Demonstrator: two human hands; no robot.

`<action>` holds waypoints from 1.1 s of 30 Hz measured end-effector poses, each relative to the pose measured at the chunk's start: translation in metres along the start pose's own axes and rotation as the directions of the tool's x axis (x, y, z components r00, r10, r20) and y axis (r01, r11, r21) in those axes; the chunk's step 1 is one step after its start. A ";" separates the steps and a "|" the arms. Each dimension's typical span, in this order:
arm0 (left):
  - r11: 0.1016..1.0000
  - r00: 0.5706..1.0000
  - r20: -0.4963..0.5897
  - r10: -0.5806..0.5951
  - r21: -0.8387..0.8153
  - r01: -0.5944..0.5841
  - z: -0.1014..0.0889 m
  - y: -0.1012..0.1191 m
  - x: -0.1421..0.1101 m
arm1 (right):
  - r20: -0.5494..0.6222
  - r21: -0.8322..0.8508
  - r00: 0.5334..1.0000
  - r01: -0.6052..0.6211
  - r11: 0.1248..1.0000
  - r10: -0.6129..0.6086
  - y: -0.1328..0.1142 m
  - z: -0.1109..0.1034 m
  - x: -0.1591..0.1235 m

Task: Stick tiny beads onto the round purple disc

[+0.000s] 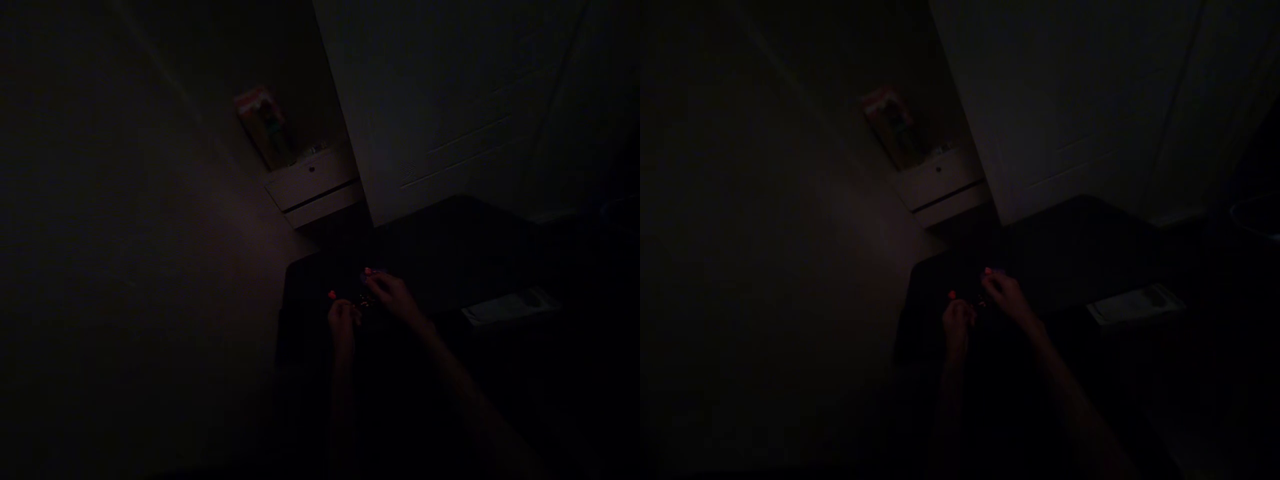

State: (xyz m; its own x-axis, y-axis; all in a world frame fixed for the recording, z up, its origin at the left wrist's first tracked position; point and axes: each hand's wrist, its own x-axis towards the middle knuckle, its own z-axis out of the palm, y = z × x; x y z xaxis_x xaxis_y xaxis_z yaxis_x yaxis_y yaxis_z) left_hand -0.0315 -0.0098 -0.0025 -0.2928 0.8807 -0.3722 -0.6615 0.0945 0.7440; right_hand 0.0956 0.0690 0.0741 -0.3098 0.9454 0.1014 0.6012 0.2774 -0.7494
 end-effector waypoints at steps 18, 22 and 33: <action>0.998 0.999 0.035 0.037 0.052 -0.039 -0.005 -0.012 0.005 | 0.056 0.019 0.994 -0.095 0.995 0.094 0.016 0.007 -0.003; 0.998 0.999 0.041 0.022 0.059 -0.025 -0.008 -0.014 0.005 | 0.033 0.029 0.996 -0.089 0.996 0.088 0.021 0.009 -0.004; 0.999 0.999 0.034 -0.002 0.041 0.001 -0.009 -0.015 0.005 | 0.047 -0.019 0.994 -0.093 0.995 0.094 0.022 0.009 -0.005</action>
State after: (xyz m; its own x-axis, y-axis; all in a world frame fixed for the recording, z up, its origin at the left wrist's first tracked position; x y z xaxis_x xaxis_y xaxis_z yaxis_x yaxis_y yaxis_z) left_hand -0.0294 -0.0111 -0.0209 -0.2677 0.8958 -0.3549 -0.6326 0.1144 0.7660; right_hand 0.1032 0.0689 0.0513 -0.2860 0.9582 -0.0006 0.6417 0.1911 -0.7428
